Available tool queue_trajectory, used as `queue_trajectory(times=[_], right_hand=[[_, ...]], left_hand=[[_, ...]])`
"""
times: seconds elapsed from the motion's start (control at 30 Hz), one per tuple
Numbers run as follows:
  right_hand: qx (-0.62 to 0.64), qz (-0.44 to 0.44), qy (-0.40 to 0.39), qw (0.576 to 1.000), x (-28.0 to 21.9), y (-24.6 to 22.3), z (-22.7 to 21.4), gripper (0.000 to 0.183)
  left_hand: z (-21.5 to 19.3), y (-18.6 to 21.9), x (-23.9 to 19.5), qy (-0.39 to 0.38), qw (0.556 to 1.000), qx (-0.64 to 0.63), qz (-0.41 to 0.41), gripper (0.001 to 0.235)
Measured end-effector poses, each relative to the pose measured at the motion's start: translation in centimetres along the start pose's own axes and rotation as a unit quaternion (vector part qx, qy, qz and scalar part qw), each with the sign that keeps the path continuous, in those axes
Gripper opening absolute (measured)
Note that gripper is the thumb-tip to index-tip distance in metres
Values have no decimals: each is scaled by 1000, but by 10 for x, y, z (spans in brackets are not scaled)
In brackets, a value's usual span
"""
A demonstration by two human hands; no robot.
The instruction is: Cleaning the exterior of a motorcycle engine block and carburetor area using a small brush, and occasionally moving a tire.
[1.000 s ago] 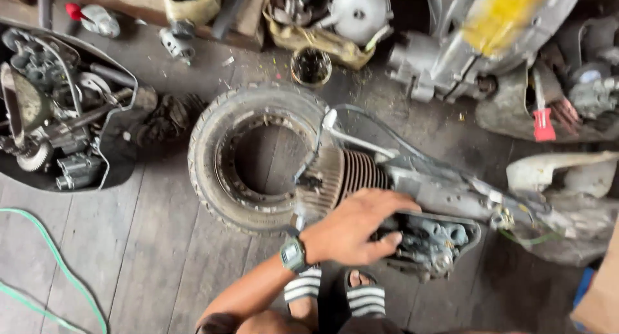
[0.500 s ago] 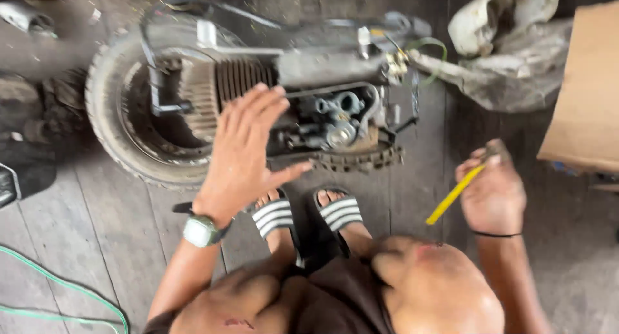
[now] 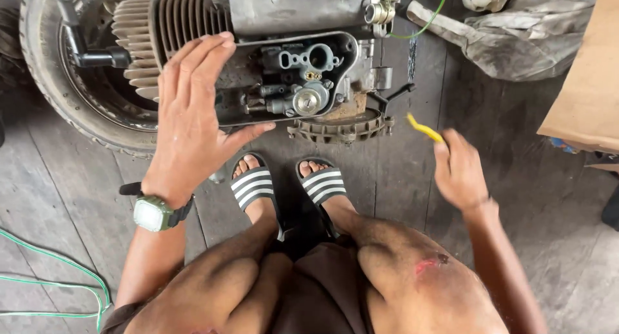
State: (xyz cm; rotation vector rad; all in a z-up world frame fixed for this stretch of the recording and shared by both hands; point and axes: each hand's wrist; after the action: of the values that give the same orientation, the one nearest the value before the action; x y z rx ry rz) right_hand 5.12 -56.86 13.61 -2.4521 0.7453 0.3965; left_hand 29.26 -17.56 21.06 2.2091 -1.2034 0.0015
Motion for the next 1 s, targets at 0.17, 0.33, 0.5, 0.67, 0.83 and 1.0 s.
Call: queue_trajectory(times=[0.17,0.33,0.5,0.67,0.83,1.0], right_hand=[[-149,-231,-46,960,88,-38,4,22],[-123,-286,-18,950,113,-67,20,13],[-37,-243,-75,966,103,-74,33,7],[-113,-157,-111,975,104,-53,16,8],[-141,-150,-158,966,104,-88,25,16],[-172,-117,-126,970,104,-80,9,10]], left_hand=[[0,1,0,10,1000,8,10,87],[0,6,2,21,1000,0,9,82],[0,8,0,33,999,7,7,79],[0,6,1,34,999,1,14,79],[0,7,2,34,999,1,16,78],[1,4,0,41,999,6,13,78]])
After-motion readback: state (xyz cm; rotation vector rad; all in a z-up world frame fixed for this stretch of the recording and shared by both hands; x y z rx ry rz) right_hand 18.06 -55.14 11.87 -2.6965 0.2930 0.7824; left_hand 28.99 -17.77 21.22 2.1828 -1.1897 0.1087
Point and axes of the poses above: each hand's wrist, its own x-axis towards the middle knuckle, its own z-axis out of the palm, y = z × x, and after that the axes turned 13 degrees about z, right-handed
